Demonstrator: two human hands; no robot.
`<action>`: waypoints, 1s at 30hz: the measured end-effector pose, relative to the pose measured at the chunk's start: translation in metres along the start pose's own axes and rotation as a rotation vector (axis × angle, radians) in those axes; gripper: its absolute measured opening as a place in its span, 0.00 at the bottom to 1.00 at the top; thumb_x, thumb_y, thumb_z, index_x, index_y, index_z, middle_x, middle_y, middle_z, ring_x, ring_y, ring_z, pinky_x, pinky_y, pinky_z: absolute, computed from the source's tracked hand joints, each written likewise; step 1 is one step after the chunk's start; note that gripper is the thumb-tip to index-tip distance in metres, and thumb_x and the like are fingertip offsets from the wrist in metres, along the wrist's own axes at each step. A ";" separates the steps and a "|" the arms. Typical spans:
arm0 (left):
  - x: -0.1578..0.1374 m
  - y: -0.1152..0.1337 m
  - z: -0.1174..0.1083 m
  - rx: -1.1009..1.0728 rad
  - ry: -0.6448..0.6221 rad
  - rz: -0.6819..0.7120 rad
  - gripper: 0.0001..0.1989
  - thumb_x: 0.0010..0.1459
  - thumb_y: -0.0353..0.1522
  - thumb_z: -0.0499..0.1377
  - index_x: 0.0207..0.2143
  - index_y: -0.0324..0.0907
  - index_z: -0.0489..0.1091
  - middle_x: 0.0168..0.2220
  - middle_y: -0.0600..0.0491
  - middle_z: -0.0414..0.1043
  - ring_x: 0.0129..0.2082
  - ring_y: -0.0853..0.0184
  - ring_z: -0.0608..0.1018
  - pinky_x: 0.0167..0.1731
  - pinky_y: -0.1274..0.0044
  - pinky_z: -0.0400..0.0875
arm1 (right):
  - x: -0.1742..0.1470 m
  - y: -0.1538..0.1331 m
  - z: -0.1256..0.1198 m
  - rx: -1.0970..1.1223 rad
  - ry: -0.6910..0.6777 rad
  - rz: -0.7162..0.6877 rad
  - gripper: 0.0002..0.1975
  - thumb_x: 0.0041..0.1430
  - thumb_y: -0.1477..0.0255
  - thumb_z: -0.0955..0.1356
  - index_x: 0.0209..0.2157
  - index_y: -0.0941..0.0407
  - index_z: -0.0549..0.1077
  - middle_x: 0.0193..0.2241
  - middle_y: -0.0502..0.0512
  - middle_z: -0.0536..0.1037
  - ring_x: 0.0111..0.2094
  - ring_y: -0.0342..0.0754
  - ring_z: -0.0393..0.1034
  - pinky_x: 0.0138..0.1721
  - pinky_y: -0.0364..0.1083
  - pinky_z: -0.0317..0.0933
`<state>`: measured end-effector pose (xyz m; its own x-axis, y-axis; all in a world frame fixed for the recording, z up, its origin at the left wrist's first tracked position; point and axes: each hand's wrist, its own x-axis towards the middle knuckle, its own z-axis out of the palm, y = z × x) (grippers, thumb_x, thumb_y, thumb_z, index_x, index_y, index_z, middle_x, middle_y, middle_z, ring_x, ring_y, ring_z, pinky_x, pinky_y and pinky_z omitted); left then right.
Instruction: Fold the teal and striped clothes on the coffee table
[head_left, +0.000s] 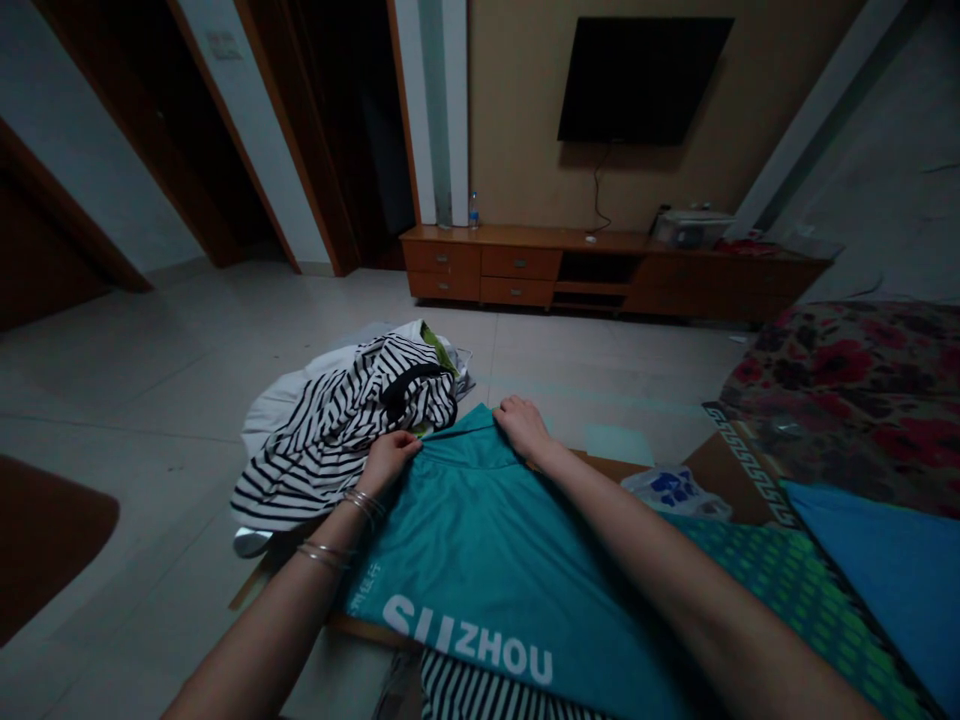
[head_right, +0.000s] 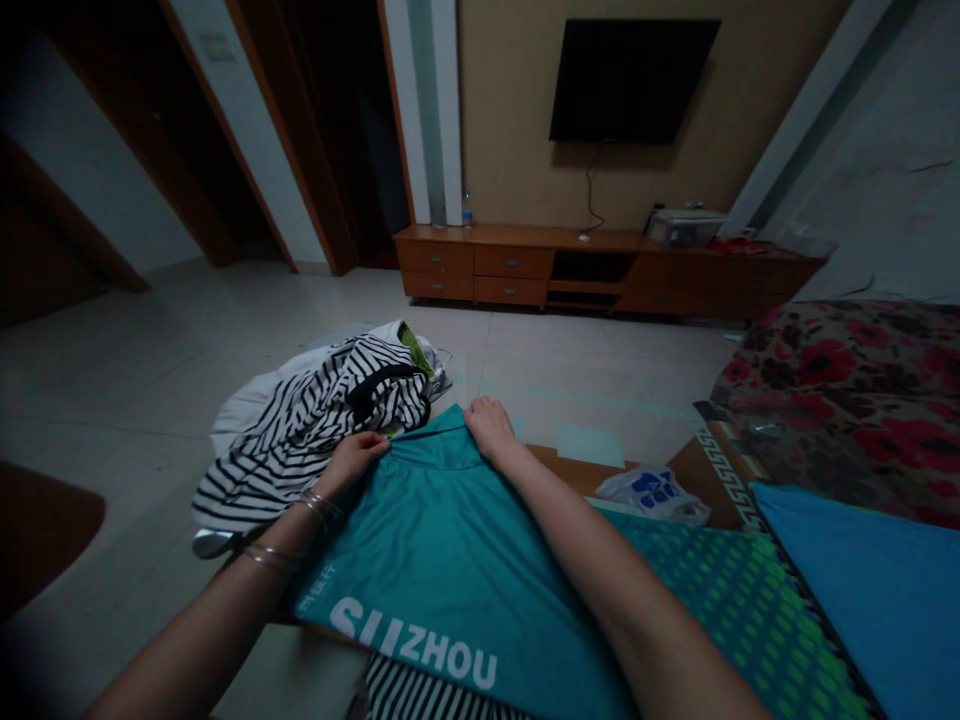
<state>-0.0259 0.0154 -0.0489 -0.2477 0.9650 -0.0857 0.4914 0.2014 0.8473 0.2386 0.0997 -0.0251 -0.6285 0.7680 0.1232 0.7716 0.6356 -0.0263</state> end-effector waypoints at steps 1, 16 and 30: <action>0.000 0.000 0.000 -0.003 0.000 0.000 0.18 0.38 0.46 0.60 0.23 0.39 0.72 0.22 0.53 0.70 0.25 0.67 0.69 0.27 0.78 0.60 | 0.002 -0.002 0.002 -0.031 -0.006 -0.017 0.12 0.63 0.76 0.59 0.41 0.59 0.73 0.43 0.64 0.72 0.49 0.54 0.61 0.47 0.49 0.54; -0.083 0.058 -0.010 0.031 0.067 0.234 0.14 0.53 0.44 0.54 0.29 0.43 0.69 0.27 0.54 0.70 0.28 0.66 0.70 0.29 0.77 0.61 | -0.023 0.019 -0.067 1.047 0.418 0.161 0.07 0.51 0.67 0.64 0.31 0.56 0.67 0.27 0.48 0.71 0.31 0.43 0.65 0.35 0.42 0.61; -0.105 0.015 0.005 0.110 0.049 0.068 0.07 0.48 0.31 0.59 0.31 0.42 0.75 0.35 0.47 0.77 0.39 0.59 0.76 0.41 0.72 0.65 | 0.037 0.006 0.024 0.816 0.051 0.183 0.12 0.53 0.75 0.64 0.37 0.57 0.76 0.39 0.55 0.79 0.41 0.48 0.72 0.46 0.45 0.63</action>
<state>0.0116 -0.0821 -0.0303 -0.2503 0.9682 -0.0022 0.5963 0.1560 0.7875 0.2176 0.1331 -0.0441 -0.4796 0.8727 0.0917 0.5350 0.3737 -0.7577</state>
